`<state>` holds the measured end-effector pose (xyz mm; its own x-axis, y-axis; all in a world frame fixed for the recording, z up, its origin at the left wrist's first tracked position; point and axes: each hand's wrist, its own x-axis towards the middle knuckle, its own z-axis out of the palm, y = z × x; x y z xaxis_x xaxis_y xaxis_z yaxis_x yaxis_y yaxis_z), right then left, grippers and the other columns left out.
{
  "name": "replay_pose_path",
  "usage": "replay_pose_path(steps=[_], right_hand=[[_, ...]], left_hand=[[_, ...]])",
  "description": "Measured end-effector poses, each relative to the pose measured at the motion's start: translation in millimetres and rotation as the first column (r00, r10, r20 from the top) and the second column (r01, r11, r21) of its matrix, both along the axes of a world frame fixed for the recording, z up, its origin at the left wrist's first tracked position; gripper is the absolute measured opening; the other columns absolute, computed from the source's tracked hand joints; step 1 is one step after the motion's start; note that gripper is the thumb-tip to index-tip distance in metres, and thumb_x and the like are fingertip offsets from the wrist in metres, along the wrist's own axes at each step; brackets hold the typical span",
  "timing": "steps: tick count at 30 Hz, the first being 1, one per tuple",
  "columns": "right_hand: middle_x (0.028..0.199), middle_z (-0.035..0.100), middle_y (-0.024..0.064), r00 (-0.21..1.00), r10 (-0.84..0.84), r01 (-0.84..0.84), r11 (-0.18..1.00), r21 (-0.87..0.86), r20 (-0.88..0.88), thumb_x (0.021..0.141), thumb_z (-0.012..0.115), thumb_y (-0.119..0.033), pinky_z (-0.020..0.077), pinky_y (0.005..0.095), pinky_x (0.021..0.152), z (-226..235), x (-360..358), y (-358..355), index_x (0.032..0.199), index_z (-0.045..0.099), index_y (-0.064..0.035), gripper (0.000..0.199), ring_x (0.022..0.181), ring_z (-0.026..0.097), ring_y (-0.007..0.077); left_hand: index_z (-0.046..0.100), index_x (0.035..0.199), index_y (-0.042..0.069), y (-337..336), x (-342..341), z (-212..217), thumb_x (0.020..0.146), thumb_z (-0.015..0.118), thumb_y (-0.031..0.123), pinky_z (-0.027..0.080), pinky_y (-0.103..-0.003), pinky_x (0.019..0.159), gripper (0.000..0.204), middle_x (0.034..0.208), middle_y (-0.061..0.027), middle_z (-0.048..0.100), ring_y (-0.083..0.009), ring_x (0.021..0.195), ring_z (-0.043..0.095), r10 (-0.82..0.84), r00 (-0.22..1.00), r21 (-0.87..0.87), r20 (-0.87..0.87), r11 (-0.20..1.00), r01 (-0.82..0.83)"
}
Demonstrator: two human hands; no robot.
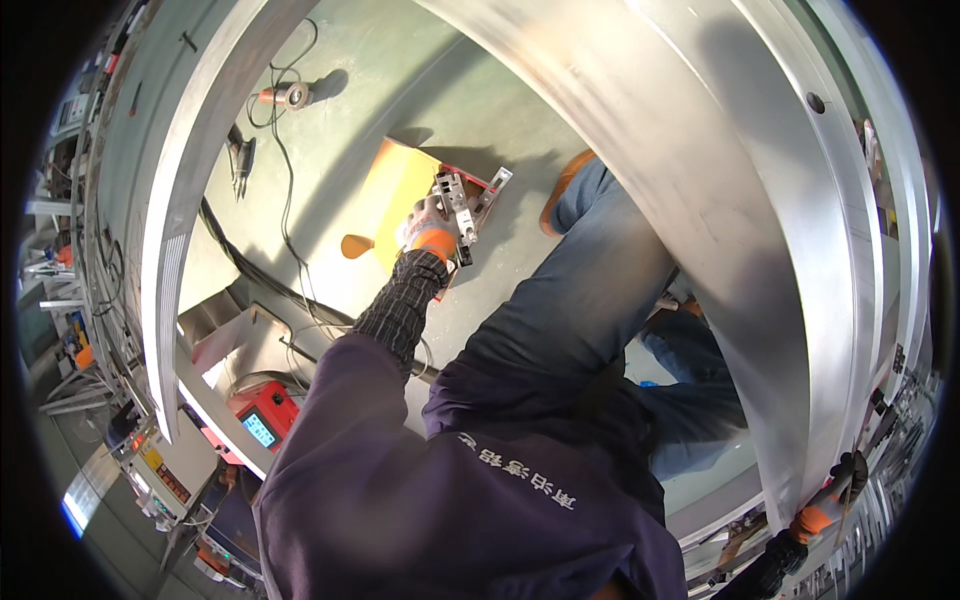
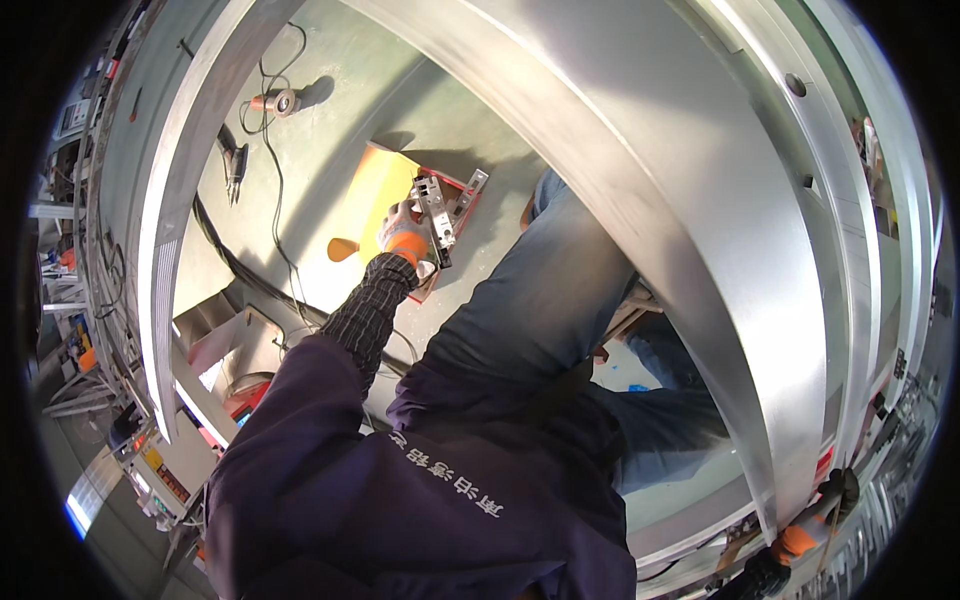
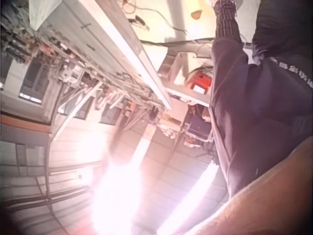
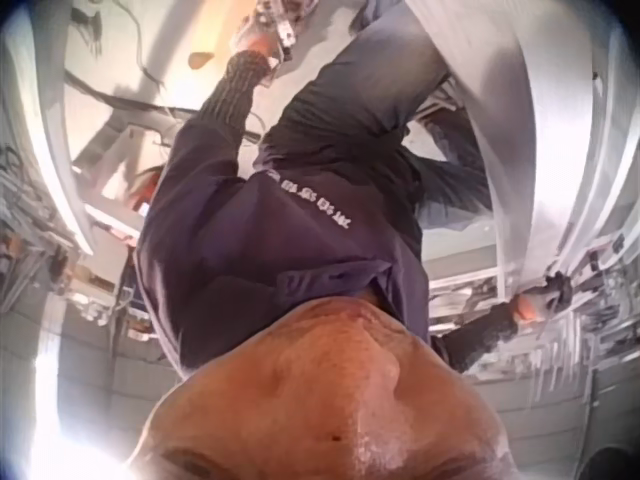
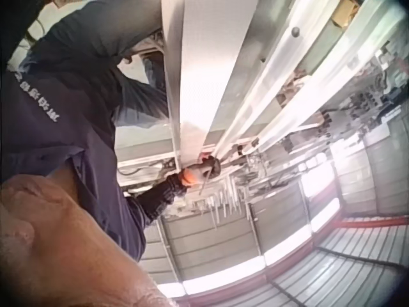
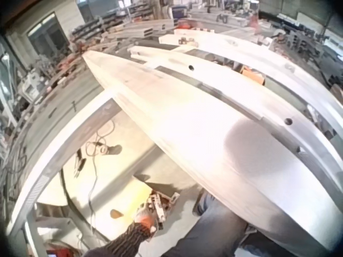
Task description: The person measures and marks a long aluminum profile using a tape measure, pencil, and metal square. They repeatedly position the square, draw lines, and flip the profile to mark both sides in a workshop setting.
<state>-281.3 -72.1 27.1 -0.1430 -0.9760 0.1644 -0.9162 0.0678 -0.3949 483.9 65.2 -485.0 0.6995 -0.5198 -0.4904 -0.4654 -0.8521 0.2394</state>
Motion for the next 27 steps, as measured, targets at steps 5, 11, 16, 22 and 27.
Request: replay_pose_path(steps=[5, 11, 16, 22, 27], right_hand=[[0.109, 0.070, 0.0052, 1.000, 0.025, -0.024, 0.997, -0.078, 0.010, 0.118, 0.061, -0.031, 0.0506, 0.0328, 0.079, -6.1, 10.7, -2.2, 0.136, 0.070, -0.0020, 0.036, 0.092, 0.063, 0.0165], [0.112, 0.073, 0.0074, 0.997, 0.069, -0.066, 0.995, -0.079, 0.030, 0.118, 0.061, -0.033, 0.0508, 0.0312, 0.080, -13.7, -0.8, -18.0, 0.138, 0.069, -0.0009, 0.039, 0.093, 0.063, 0.0160], [0.121, 0.074, 0.0107, 0.968, 0.102, -0.090, 0.994, -0.064, 0.230, 0.117, 0.061, -0.032, 0.0519, 0.0297, 0.084, -12.6, -23.6, -2.3, 0.142, 0.068, -0.0001, 0.041, 0.096, 0.064, 0.0164], [0.126, 0.075, 0.0124, 0.989, 0.128, -0.110, 0.972, -0.206, 0.074, 0.117, 0.056, -0.022, 0.0540, 0.0343, 0.085, -19.8, -9.9, 8.6, 0.144, 0.068, 0.0008, 0.037, 0.094, 0.066, 0.0200], [0.130, 0.076, 0.0178, 0.971, 0.048, 0.021, 0.958, -0.285, 0.232, 0.121, 0.053, -0.025, 0.0589, 0.0360, 0.086, -13.0, 25.7, 5.6, 0.156, 0.061, -0.0028, 0.043, 0.108, 0.073, 0.0234]], left_hand=[[0.047, 0.167, 0.011, -81.9, -16.5, -34.4, 0.091, 0.086, 0.039, 0.046, -0.048, 0.126, 0.090, 0.164, -0.0254, 0.057, -0.0434, 0.155, 0.051, -0.054, 0.985, -0.176, -0.164, 0.984, 0.024], [0.071, 0.148, 0.011, -124.6, 8.9, -121.4, 0.092, 0.083, 0.046, 0.057, -0.046, 0.111, 0.067, 0.140, -0.0225, 0.076, -0.0395, 0.133, 0.071, -0.263, 0.924, 0.107, -0.277, 0.947, 0.301], [0.084, 0.123, 0.011, -132.9, 22.3, -88.2, 0.102, 0.077, 0.035, 0.062, -0.041, 0.094, 0.033, 0.110, -0.0174, 0.084, -0.0297, 0.106, 0.082, 0.008, 0.954, -0.384, -0.301, 0.914, -0.129], [0.072, 0.120, 0.006, -109.9, 57.4, 94.6, 0.112, 0.068, 0.016, 0.062, -0.035, 0.064, 0.013, 0.104, -0.0089, 0.082, -0.0189, 0.073, 0.076, 0.067, 0.739, -0.567, -0.670, 0.597, -0.568], [0.072, 0.140, -0.004, -64.5, 9.0, 319.6, 0.107, 0.055, -0.006, 0.062, -0.038, 0.095, 0.037, 0.123, -0.0149, 0.074, -0.0263, 0.090, 0.075, -0.217, 0.907, -0.832, 0.361, 0.364, 0.419]])
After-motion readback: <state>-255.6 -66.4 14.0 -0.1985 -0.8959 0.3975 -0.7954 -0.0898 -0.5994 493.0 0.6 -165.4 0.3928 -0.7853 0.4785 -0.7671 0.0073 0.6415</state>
